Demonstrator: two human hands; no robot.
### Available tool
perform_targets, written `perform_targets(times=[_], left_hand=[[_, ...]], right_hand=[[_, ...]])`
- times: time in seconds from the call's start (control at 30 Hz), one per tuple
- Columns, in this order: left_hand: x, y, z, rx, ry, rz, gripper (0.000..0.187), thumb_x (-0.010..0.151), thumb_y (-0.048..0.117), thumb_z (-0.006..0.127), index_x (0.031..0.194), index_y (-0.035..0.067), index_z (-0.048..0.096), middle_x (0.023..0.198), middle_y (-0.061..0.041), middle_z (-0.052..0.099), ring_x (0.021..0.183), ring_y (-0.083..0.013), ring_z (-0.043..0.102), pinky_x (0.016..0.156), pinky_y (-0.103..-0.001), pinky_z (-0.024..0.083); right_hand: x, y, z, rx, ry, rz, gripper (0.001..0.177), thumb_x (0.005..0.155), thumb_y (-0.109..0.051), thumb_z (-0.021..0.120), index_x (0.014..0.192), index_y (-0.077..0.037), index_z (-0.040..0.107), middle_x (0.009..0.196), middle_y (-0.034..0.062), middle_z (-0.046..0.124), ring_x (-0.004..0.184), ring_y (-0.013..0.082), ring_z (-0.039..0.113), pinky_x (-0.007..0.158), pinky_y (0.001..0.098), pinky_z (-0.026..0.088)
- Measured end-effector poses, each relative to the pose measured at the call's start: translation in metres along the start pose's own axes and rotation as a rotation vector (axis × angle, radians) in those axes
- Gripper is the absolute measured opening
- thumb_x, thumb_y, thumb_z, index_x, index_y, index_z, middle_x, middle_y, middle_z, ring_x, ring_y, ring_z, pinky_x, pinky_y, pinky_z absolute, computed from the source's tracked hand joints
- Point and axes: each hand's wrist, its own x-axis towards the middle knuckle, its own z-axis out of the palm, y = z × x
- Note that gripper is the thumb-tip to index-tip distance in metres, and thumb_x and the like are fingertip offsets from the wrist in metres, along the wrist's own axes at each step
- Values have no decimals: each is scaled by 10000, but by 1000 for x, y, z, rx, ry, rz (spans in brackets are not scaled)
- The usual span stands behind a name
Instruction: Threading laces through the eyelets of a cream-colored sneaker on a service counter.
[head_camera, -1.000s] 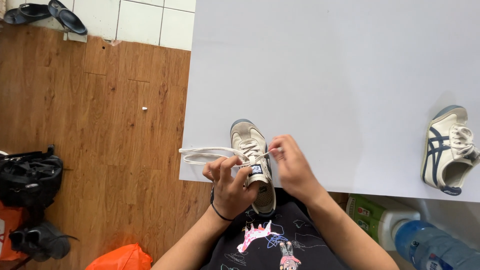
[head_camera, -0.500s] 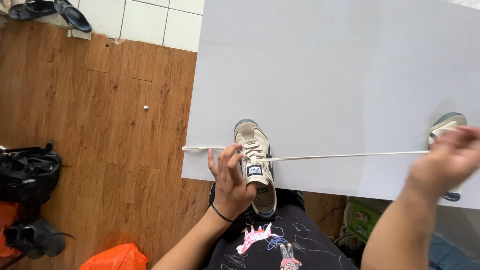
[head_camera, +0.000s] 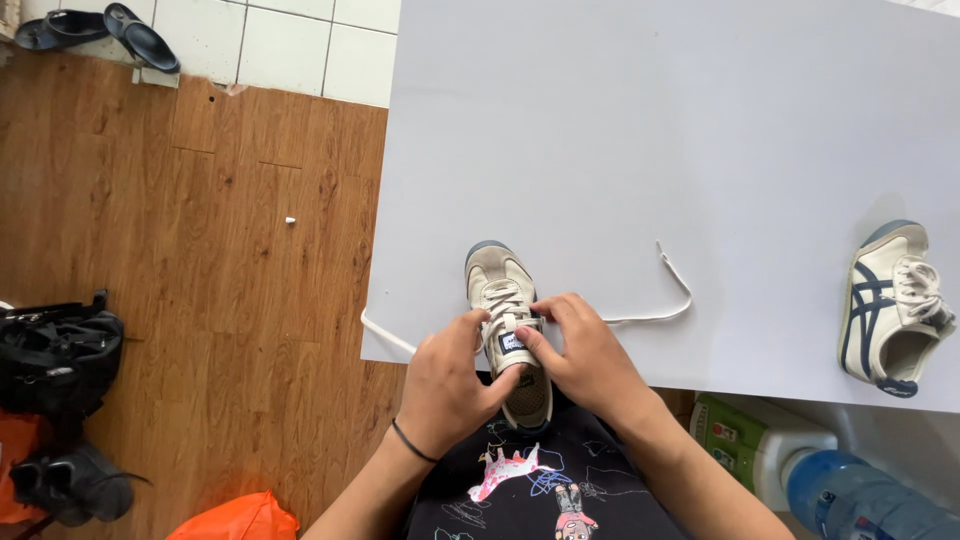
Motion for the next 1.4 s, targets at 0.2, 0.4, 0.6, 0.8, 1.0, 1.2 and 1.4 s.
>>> perform_targets(times=[0.2,0.4,0.6,0.8,1.0,1.2,1.4], left_hand=[[-5,4,-11,123,-159,-86,634,1060,636,746,1435,126,737,729,10,748,625,-371,669,630,-532,515],[2,-5,-30,75,-126,-64,297,1159,374,680,967,153,732,721,-87,703,684,-367,643,684,-531,468],[-3,-29,-85,132,-434,-223,366,1095,571,724,936,243,765,711,-56,780,722,-350,750,669,-518,528],[-5,-74,-192,-336,-640,-350,470,1137,356,760,737,126,669,635,45,597,600,-111,493,589,-320,422],[-34,-100,-248,-1114,-44,-17,473,1054,249,572,607,127,473,481,38,366,447,-163,288,513,-385,237],[-47,-141,-243,-1446,211,203,548,1228,449,563,740,239,428,539,117,298,438,-126,185,493,-300,287],[-38,-126,-231,-1137,103,-372,404,1175,339,634,1447,67,510,778,6,428,693,-175,416,767,-387,429]], right_hand=[[8,-18,-15,55,-148,244,255,1118,-384,709,1010,-152,702,806,19,755,752,181,623,766,370,492],[16,-1,-12,-60,-138,-27,231,1118,-326,711,990,-139,664,980,31,706,947,236,646,871,403,511],[22,7,-37,-55,-275,134,214,1181,-323,605,1075,-139,634,852,42,729,801,259,627,804,420,474],[10,16,-110,-257,-454,302,359,1153,-439,552,1261,-252,839,1229,-68,929,1097,148,820,1012,350,576],[-74,118,-242,192,-499,86,522,1121,-360,748,719,-28,724,686,42,608,616,200,581,608,374,467],[-101,206,-277,804,-464,-808,302,1299,-326,611,1337,-154,856,640,-114,698,482,105,661,491,279,748],[-114,222,-227,736,-54,23,372,1221,-193,592,1079,80,800,693,145,649,609,263,614,531,390,492]])
